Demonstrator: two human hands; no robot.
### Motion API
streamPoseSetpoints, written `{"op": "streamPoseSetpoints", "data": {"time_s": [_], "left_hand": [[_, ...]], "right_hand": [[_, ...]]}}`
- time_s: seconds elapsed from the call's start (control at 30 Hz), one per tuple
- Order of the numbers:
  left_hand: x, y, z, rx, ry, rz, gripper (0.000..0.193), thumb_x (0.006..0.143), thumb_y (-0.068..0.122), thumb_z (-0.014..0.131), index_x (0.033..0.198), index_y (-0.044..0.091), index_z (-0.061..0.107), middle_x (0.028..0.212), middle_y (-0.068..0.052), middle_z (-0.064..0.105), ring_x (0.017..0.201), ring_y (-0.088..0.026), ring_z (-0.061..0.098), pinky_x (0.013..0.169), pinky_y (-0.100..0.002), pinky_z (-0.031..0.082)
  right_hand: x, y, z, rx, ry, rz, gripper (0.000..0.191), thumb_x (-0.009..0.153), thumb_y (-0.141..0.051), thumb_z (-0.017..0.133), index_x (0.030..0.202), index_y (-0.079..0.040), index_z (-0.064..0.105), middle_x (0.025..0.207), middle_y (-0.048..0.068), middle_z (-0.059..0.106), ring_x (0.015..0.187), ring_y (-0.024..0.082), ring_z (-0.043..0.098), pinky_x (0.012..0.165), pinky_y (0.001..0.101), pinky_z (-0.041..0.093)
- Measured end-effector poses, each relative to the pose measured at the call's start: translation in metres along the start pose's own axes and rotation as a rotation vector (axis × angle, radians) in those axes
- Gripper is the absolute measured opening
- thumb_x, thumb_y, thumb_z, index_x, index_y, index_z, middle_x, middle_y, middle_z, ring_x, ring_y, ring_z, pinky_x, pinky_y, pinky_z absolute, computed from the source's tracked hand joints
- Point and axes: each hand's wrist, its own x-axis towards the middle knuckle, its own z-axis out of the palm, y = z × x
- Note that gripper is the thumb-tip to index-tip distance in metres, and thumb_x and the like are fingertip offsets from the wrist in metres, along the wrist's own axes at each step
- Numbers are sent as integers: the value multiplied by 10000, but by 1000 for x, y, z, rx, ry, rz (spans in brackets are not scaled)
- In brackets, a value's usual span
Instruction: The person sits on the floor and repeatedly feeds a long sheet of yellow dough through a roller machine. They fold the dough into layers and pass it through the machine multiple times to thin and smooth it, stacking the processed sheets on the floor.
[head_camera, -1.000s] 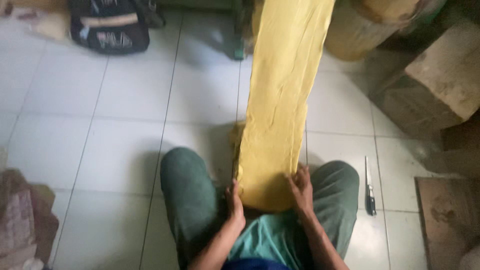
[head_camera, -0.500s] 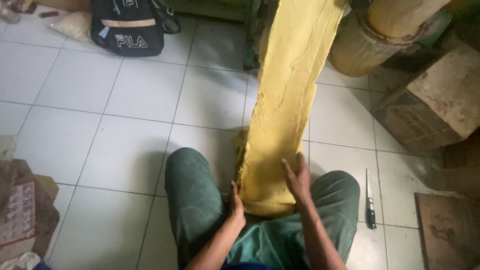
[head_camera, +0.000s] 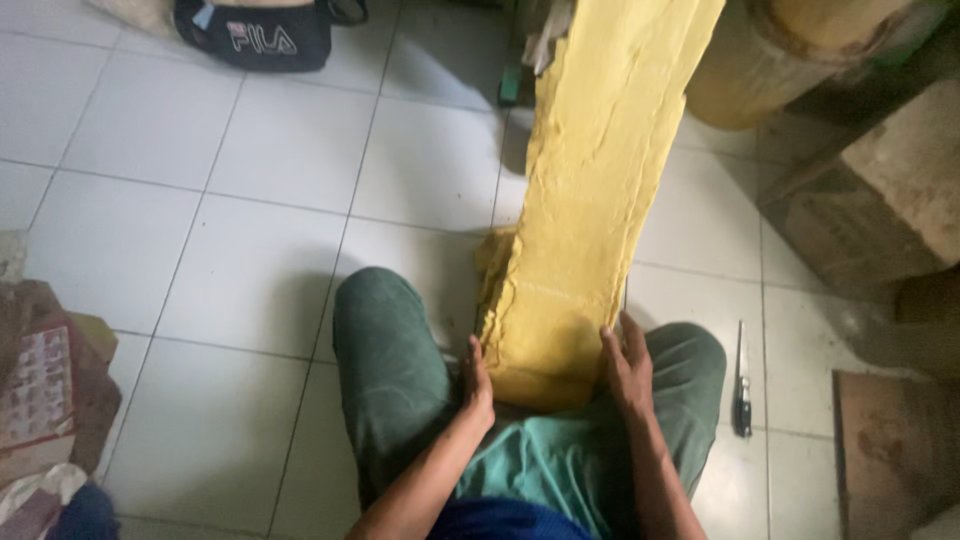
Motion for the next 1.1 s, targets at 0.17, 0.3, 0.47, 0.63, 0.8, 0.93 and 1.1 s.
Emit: {"op": "streamPoseSetpoints", "data": {"time_s": [0.17,0.3,0.47,0.63,0.8,0.93,1.1], "left_hand": [[2,-2,1,153,105,-16,1073,899,838,319,1497,-34,503,1532,-244,545,1382,-363,543,1134,-469,424],[-3,-2,1,115,84,-3,1097,853,854,344,1550,8,355,1604,-209,365,1460,-345,384,1178,-465,321],[-10,8,3,354,132,-1,1122,891,854,291,1462,-82,531,1495,-310,556,1363,-411,555,1117,-487,446],[-7,1,2,258,129,60,1004,1028,737,365,1349,-206,489,1426,-406,505,1322,-497,503,1054,-546,422],[11,-7,6,151,484,648,569,1060,329,494,1447,-83,427,1432,-304,510,1305,-418,501,1090,-454,383],[27,11,12,119,650,873,433,1003,149,555,1401,-24,548,1247,-242,646,1122,-379,628,988,-429,492],[36,43,17,-97,617,707,338,872,159,706,1181,23,690,1151,-188,680,995,-320,658,879,-417,543]], "right_hand": [[-3,-8,3,27,-5,43,635,991,-374,629,1484,-2,482,1406,189,601,1280,272,590,1046,380,479],[-4,-16,0,-22,-18,21,611,1014,-390,604,1474,1,510,1398,191,594,1252,278,580,1029,388,469],[-5,-20,0,20,-43,56,631,1000,-404,608,1478,-9,491,1332,169,635,1208,255,609,999,369,486],[-6,-13,2,-57,-13,89,630,998,-384,622,1487,-7,496,1319,191,644,1198,257,612,1002,361,481],[-4,2,4,47,-33,-60,606,1053,-388,583,1487,22,482,1409,204,600,1281,257,574,1069,361,451],[-3,12,0,3,3,-68,596,1083,-396,559,1490,32,483,1455,218,564,1336,271,542,1108,368,423],[-1,14,-5,13,11,-51,610,1071,-406,562,1493,25,474,1428,204,575,1279,267,578,1067,363,448]]}}
